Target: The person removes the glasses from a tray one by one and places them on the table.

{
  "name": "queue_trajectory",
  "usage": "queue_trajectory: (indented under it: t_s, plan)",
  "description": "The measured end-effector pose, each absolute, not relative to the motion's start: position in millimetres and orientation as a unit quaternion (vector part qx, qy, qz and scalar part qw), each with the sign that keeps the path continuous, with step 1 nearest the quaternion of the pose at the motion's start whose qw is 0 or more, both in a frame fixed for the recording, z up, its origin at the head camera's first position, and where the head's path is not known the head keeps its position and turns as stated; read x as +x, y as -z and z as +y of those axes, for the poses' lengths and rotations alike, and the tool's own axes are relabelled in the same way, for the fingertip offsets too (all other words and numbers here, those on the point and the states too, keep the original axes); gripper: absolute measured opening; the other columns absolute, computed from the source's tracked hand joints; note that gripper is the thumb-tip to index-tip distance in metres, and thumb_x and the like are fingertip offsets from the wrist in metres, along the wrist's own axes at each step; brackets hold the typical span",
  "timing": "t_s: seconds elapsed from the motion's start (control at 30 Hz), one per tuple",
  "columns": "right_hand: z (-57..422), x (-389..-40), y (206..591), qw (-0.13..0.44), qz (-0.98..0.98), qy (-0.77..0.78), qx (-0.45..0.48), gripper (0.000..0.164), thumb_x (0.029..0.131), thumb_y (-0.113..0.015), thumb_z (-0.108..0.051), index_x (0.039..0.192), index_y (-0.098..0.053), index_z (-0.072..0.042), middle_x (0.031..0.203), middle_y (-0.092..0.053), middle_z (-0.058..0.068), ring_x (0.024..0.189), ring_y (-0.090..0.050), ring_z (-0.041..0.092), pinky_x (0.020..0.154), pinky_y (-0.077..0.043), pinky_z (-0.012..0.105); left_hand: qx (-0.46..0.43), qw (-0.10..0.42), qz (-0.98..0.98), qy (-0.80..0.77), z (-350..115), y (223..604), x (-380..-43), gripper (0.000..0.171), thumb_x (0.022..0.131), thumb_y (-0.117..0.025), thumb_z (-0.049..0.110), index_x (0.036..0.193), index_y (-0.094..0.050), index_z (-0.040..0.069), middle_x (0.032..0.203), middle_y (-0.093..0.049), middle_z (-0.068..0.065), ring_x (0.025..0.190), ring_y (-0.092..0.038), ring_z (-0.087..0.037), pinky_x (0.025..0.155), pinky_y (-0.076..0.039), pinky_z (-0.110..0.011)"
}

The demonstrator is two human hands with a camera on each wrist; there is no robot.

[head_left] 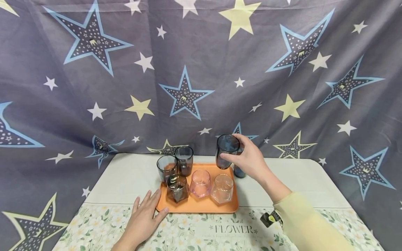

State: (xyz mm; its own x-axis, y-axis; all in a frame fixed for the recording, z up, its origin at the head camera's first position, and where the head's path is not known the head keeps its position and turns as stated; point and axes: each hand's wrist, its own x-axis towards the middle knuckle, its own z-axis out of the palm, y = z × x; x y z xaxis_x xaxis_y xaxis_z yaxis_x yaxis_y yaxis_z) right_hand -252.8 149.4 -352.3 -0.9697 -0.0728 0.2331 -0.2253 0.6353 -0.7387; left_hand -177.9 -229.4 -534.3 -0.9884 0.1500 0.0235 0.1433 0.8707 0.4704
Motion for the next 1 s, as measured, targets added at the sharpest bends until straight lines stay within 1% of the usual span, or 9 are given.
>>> queue_trajectory:
  t_s: [0.13, 0.3, 0.4, 0.5, 0.67, 0.83, 1.0]
  plan:
    - [160.4, -248.1, 350.9, 0.095, -0.898, -0.422, 0.085, 0.096, 0.089, -0.095, -0.045, 0.166, -0.048, -0.014, 0.136, -0.068, 0.010, 0.100, -0.072, 0.025, 0.088, -0.061, 0.048, 0.077, 0.005, 0.968, -0.240, -229.7, 534.1, -177.4, 0.087, 0.109, -0.064, 0.060, 0.171, -0.039, 0.004, 0.172, -0.044, -0.019, 0.165, -0.022, -0.046, 0.130, 0.002, -0.073]
    - [175.2, -240.4, 349.6, 0.089, -0.895, -0.428, 0.092, 0.097, 0.090, -0.094, -0.049, 0.167, -0.048, -0.012, 0.138, -0.068, 0.011, 0.116, -0.071, 0.029, 0.100, -0.060, 0.050, 0.075, 0.006, 0.969, -0.235, -229.6, 534.8, -177.6, 0.088, 0.109, -0.064, 0.061, 0.171, -0.040, 0.004, 0.172, -0.043, -0.019, 0.165, -0.022, -0.047, 0.130, 0.001, -0.073]
    - [184.5, -235.1, 348.6, 0.086, -0.895, -0.427, 0.093, 0.095, 0.091, -0.093, -0.048, 0.166, -0.048, -0.012, 0.139, -0.068, 0.011, 0.120, -0.070, 0.029, 0.102, -0.060, 0.050, 0.076, 0.004, 0.969, -0.234, -229.5, 535.2, -178.2, 0.088, 0.109, -0.063, 0.061, 0.170, -0.041, 0.003, 0.172, -0.044, -0.019, 0.165, -0.023, -0.047, 0.129, 0.001, -0.074]
    - [193.4, -229.6, 348.0, 0.083, -0.897, -0.426, 0.089, 0.095, 0.091, -0.093, -0.047, 0.167, -0.047, -0.012, 0.140, -0.067, 0.010, 0.119, -0.071, 0.030, 0.099, -0.061, 0.049, 0.077, 0.003, 0.969, -0.236, -229.6, 535.0, -178.3, 0.086, 0.109, -0.064, 0.060, 0.170, -0.042, 0.003, 0.172, -0.044, -0.019, 0.165, -0.023, -0.047, 0.129, 0.001, -0.073]
    - [207.1, -222.4, 347.8, 0.082, -0.896, -0.429, 0.087, 0.094, 0.092, -0.093, -0.044, 0.167, -0.046, -0.010, 0.139, -0.067, 0.012, 0.121, -0.072, 0.033, 0.098, -0.062, 0.049, 0.077, 0.001, 0.967, -0.243, -228.9, 533.1, -177.5, 0.085, 0.109, -0.066, 0.056, 0.170, -0.042, 0.002, 0.171, -0.044, -0.021, 0.165, -0.023, -0.048, 0.129, 0.001, -0.073]
    - [221.1, -216.3, 348.5, 0.076, -0.894, -0.433, 0.088, 0.091, 0.093, -0.092, -0.042, 0.166, -0.047, -0.009, 0.138, -0.067, 0.012, 0.125, -0.068, 0.032, 0.102, -0.062, 0.047, 0.078, 0.003, 0.966, -0.247, -228.2, 532.2, -177.3, 0.085, 0.109, -0.066, 0.056, 0.170, -0.042, 0.002, 0.172, -0.044, -0.021, 0.165, -0.023, -0.048, 0.129, 0.002, -0.073]
    - [234.0, -208.4, 348.3, 0.078, -0.907, -0.407, 0.075, 0.099, 0.093, -0.091, -0.050, 0.169, -0.043, -0.008, 0.140, -0.067, 0.012, 0.126, -0.068, 0.035, 0.095, -0.062, 0.047, 0.076, 0.005, 0.966, -0.247, -228.9, 531.4, -176.9, 0.085, 0.109, -0.066, 0.055, 0.170, -0.041, 0.002, 0.172, -0.043, -0.021, 0.165, -0.022, -0.048, 0.130, 0.003, -0.073]
